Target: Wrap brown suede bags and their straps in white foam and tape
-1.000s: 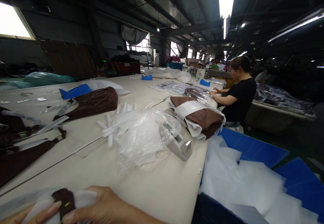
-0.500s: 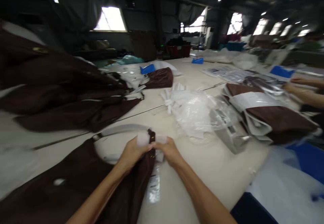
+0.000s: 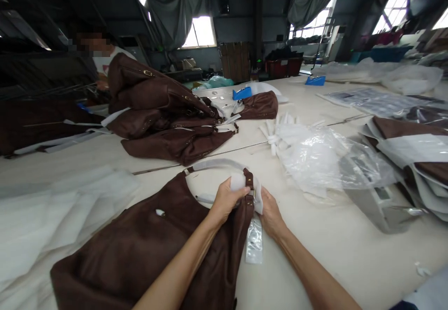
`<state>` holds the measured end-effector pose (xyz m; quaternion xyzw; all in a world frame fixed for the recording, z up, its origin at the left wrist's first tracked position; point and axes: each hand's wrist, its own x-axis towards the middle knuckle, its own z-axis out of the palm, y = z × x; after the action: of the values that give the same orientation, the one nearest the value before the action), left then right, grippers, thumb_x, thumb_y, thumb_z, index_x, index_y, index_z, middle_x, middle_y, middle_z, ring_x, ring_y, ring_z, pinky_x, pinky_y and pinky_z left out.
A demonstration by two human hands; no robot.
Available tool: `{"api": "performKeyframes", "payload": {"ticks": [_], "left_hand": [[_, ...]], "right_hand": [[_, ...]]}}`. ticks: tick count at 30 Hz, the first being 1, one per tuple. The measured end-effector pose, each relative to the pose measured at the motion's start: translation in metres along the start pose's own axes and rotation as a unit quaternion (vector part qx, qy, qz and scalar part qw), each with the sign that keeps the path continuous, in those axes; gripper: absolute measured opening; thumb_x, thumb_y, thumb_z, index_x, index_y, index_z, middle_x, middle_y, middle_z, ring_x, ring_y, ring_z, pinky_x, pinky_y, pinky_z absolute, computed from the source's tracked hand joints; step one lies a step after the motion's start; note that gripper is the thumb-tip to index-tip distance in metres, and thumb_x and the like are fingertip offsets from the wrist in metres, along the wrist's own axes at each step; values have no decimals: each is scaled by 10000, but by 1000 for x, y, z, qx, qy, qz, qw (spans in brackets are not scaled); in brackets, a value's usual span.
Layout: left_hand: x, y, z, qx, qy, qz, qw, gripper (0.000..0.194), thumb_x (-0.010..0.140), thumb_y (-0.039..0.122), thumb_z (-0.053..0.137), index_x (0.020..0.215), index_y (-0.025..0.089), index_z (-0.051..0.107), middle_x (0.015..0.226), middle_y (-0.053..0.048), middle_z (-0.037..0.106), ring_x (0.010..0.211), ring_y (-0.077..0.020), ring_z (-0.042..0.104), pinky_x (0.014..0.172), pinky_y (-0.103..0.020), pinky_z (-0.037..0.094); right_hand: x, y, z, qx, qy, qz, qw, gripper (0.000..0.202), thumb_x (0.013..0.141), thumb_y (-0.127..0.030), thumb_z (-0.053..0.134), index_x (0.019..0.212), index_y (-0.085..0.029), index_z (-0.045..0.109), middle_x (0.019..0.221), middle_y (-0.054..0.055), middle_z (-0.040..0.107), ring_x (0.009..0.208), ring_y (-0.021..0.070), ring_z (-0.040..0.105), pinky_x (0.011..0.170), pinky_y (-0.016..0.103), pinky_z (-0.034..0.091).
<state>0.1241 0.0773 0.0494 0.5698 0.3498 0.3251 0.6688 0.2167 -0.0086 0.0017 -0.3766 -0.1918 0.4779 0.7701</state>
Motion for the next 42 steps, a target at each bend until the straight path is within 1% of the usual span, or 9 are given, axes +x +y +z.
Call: {"api": "performKeyframes", "payload": {"ticks": [6, 11, 17, 20, 24, 28, 32, 35, 42], "left_hand": [[5, -2, 0, 34, -10, 7, 999, 408, 650, 425, 803, 923, 139, 706, 897, -67, 734, 798, -204, 649, 749, -278, 487], [18, -1, -3, 98, -40, -2, 994, 424, 710, 508, 752, 955, 162, 732, 996, -80, 732, 862, -217, 637, 752, -262, 476], [40, 10, -9, 132, -85, -59, 986, 520, 713, 635, 709, 932, 163, 722, 776, -78, 707, 617, -194, 590, 592, -277, 471], [46, 15, -7, 130, -89, -77, 984, 543, 714, 655, 697, 947, 165, 718, 789, -89, 711, 625, -192, 608, 583, -271, 478], [42, 16, 0, 128, -94, -88, 983, 515, 594, 526, 825, 909, 128, 732, 789, -97, 717, 614, -189, 608, 557, -263, 464], [36, 13, 8, 111, -45, -41, 992, 367, 487, 295, 850, 784, 128, 715, 723, -40, 696, 621, -154, 582, 602, -239, 448], [29, 10, 10, 95, -10, -16, 995, 324, 498, 271, 805, 768, 134, 693, 677, -7, 676, 602, -149, 569, 606, -246, 445], [23, 8, 11, 85, 4, -7, 996, 317, 511, 274, 793, 775, 139, 681, 641, 16, 652, 589, -142, 555, 604, -243, 440], [14, 14, 0, 37, -11, -47, 998, 295, 560, 305, 789, 789, 139, 705, 666, -3, 670, 663, -177, 613, 640, -254, 481]], "right_hand": [[-7, -2, 4, 22, 18, 59, 998, 621, 827, -724, 555, 1168, -223, 687, 1011, 62, 744, 913, 223, 675, 780, 325, 519], [5, -5, 7, 18, 43, 40, 998, 565, 766, -664, 682, 1053, -178, 708, 933, 53, 748, 824, 203, 671, 723, 296, 520], [27, -12, 4, 55, 67, 53, 995, 523, 715, -593, 762, 946, -125, 726, 823, 79, 745, 716, 213, 671, 665, 317, 526], [35, -15, 5, 80, 89, 37, 992, 484, 695, -567, 788, 874, -123, 722, 810, 81, 745, 722, 206, 670, 705, 317, 534], [38, -15, 11, 94, 116, 44, 988, 502, 700, -587, 778, 861, -115, 720, 786, 91, 744, 707, 208, 673, 684, 314, 539], [33, -13, 18, 105, 140, 39, 984, 509, 769, -607, 712, 949, -130, 714, 860, 98, 756, 756, 219, 692, 699, 322, 550], [22, -8, 22, 146, 153, 58, 976, 520, 849, -624, 609, 1038, -150, 706, 955, 101, 753, 870, 237, 698, 748, 338, 552], [15, -2, 25, 155, 128, 49, 978, 519, 809, -622, 658, 1046, -163, 700, 959, 87, 743, 897, 231, 683, 764, 325, 536], [15, 3, 34, 45, 150, 3, 988, 508, 670, -651, 752, 759, -186, 565, 649, -32, 577, 603, 131, 504, 583, 254, 412]]}}
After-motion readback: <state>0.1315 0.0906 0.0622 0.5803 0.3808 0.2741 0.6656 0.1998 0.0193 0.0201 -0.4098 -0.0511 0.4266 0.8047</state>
